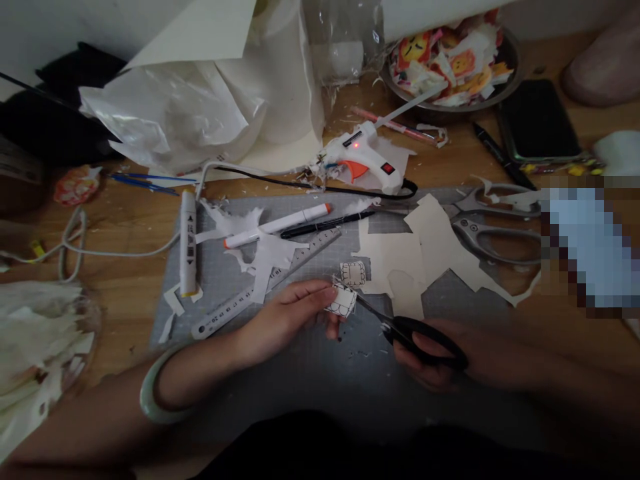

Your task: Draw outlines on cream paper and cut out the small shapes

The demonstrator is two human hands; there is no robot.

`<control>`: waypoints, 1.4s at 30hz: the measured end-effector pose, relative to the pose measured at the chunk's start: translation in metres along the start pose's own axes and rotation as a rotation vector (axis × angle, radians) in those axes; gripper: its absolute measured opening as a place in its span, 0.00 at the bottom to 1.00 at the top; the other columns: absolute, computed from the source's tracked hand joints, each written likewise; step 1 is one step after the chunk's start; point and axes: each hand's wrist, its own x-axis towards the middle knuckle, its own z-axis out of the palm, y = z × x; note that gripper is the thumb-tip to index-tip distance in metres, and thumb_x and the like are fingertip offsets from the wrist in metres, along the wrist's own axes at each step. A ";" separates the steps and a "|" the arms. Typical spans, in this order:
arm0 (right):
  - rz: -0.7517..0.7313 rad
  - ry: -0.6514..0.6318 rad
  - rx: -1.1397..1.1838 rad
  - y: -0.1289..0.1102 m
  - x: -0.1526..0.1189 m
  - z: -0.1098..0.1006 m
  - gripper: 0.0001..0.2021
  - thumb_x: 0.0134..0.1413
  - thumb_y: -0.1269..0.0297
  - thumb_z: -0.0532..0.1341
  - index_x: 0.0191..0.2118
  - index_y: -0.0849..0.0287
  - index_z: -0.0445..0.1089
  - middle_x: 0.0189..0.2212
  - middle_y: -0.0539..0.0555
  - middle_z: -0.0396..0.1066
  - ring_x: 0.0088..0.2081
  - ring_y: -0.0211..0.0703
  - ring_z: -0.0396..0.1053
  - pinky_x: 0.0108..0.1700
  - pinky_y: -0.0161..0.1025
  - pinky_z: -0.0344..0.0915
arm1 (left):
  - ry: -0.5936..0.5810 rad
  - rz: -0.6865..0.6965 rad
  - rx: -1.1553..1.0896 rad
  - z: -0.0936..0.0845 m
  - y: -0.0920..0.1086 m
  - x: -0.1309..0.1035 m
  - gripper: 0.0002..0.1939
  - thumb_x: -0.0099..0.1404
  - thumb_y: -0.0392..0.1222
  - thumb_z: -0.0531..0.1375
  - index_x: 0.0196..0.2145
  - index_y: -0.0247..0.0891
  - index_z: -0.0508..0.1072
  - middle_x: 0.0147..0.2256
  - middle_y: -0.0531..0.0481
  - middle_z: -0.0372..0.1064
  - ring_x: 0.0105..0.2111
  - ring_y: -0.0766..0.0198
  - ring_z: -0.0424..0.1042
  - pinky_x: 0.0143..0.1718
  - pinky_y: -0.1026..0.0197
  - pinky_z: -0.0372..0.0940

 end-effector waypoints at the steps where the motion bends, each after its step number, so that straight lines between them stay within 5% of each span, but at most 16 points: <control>1: -0.001 0.001 -0.002 0.000 0.000 0.000 0.23 0.58 0.41 0.52 0.30 0.60 0.58 0.17 0.42 0.51 0.19 0.30 0.48 0.22 0.33 0.46 | 0.004 -0.005 -0.027 0.000 0.000 0.000 0.15 0.65 0.48 0.57 0.27 0.33 0.71 0.25 0.51 0.67 0.26 0.67 0.67 0.32 0.64 0.64; 22: 0.011 0.014 -0.034 -0.001 -0.001 0.000 0.24 0.57 0.40 0.51 0.29 0.59 0.57 0.17 0.42 0.51 0.19 0.30 0.47 0.22 0.32 0.46 | 0.075 0.023 -0.114 0.003 -0.002 0.000 0.15 0.65 0.47 0.58 0.27 0.33 0.71 0.23 0.53 0.66 0.24 0.68 0.65 0.29 0.65 0.61; 35: 0.013 0.007 -0.034 -0.002 -0.001 0.000 0.22 0.58 0.42 0.52 0.29 0.59 0.58 0.17 0.42 0.51 0.18 0.30 0.47 0.21 0.33 0.45 | 0.174 0.196 0.438 0.004 0.001 -0.005 0.18 0.68 0.44 0.50 0.22 0.37 0.66 0.23 0.53 0.65 0.27 0.65 0.64 0.32 0.63 0.59; 42: -0.001 0.001 -0.037 -0.002 -0.002 0.001 0.22 0.58 0.42 0.52 0.28 0.58 0.57 0.17 0.42 0.51 0.18 0.30 0.47 0.22 0.33 0.45 | 0.180 0.239 0.557 0.005 0.002 -0.006 0.17 0.68 0.41 0.48 0.22 0.37 0.66 0.22 0.53 0.63 0.25 0.66 0.64 0.31 0.64 0.59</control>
